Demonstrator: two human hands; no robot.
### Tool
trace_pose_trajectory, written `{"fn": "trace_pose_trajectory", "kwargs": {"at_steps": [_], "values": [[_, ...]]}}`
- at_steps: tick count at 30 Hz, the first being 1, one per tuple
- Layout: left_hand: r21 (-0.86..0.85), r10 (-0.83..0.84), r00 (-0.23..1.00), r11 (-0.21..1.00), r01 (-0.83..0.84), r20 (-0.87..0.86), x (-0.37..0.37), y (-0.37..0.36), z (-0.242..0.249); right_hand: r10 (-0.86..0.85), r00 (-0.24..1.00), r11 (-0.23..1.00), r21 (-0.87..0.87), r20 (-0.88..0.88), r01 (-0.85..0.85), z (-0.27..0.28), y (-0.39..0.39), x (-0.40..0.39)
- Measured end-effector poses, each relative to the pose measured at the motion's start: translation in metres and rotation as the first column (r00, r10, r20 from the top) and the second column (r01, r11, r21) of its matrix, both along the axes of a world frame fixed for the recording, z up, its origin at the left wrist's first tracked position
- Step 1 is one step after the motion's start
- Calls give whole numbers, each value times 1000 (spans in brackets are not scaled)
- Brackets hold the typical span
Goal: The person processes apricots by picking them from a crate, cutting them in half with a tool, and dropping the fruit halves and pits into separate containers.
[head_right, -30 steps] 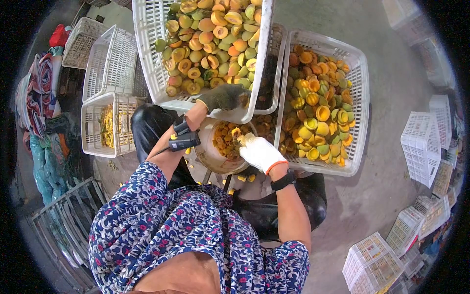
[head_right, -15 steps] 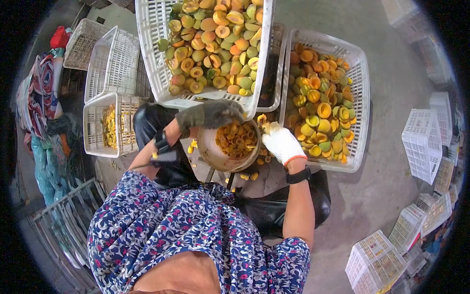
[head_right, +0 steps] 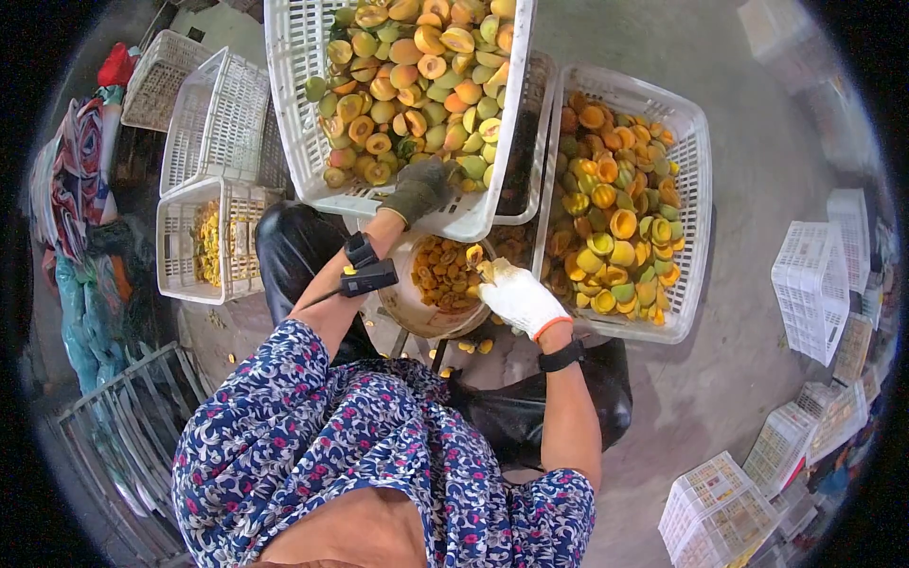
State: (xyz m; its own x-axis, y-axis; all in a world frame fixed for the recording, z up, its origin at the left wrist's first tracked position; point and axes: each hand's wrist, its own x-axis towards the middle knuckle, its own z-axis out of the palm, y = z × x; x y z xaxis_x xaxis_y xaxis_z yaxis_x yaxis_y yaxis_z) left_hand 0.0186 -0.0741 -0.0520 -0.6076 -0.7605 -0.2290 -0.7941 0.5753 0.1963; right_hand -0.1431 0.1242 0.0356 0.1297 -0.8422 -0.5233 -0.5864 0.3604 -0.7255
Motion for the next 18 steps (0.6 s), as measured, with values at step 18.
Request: {"fn": "trace_pose_trajectory", "kwargs": {"at_steps": [18], "values": [[564, 124, 901, 812, 148, -415, 27, -5, 39, 514, 793, 832, -38, -326, -554, -129, 52, 18]]}}
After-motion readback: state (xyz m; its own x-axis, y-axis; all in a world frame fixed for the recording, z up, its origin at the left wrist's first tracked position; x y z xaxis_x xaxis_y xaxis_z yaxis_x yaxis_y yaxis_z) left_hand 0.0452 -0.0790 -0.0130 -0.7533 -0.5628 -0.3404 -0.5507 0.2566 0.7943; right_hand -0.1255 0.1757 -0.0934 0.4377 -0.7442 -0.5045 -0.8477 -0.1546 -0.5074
